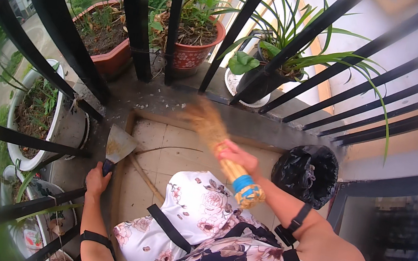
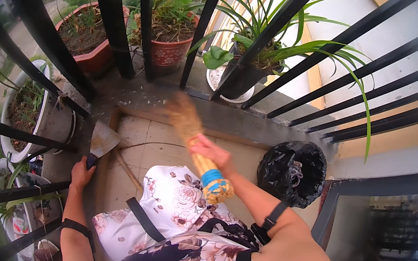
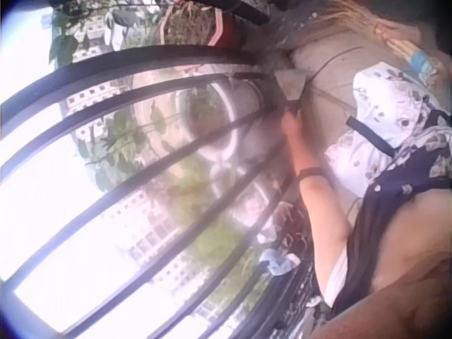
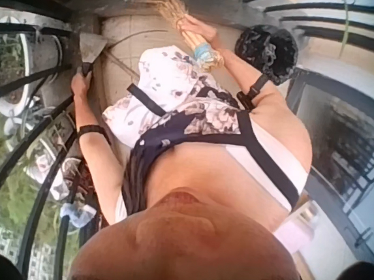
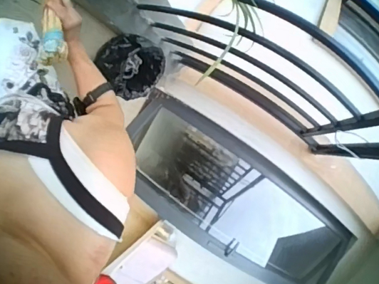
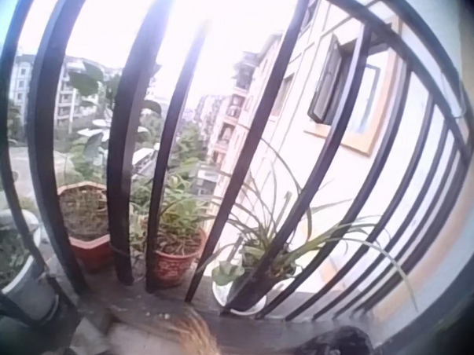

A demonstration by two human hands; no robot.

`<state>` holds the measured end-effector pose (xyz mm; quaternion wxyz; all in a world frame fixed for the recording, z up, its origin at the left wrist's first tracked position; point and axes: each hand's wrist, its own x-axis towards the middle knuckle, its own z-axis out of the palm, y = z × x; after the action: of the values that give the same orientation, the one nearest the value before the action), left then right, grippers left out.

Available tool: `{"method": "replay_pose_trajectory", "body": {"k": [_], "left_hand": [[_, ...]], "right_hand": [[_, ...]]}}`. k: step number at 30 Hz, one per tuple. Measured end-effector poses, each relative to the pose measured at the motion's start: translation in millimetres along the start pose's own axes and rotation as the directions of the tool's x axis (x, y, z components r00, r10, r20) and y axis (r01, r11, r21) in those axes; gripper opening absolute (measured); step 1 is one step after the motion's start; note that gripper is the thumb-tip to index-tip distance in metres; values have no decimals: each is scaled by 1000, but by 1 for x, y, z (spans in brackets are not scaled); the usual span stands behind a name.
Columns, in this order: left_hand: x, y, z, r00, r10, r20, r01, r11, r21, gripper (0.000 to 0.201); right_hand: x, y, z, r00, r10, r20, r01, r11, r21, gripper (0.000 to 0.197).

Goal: The person walks from the living area to the balcony carrying a cloth and a small broom. They sweep debris along the balcony railing and floor, then use a dustpan to collect the swept material. The person moves several potted plants to access areas behind them while continuing to sweep.

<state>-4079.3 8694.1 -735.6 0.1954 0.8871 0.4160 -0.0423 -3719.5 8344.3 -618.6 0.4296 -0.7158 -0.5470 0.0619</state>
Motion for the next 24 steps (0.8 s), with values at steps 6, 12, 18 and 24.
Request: {"method": "replay_pose_trajectory", "body": {"k": [6,12,18,24], "left_hand": [[0,6,-3,1000,-5,-18,4,999,-42,40],[2,10,-8,1000,-3,-21,2,999,-43,40],[5,16,-7,1000,-22,-14,22,1000,-19,41],[13,14,-2,1000,-1,-9,1,999,-51,41]], "right_hand": [[15,-8,-13,997,57,-50,-69,956,-285,51],[62,-19,28,999,-45,-22,45,999,11,41],[95,-1,23,994,52,93,-46,997,-67,37],[150,-74,19,998,-56,22,47,955,293,41]]}}
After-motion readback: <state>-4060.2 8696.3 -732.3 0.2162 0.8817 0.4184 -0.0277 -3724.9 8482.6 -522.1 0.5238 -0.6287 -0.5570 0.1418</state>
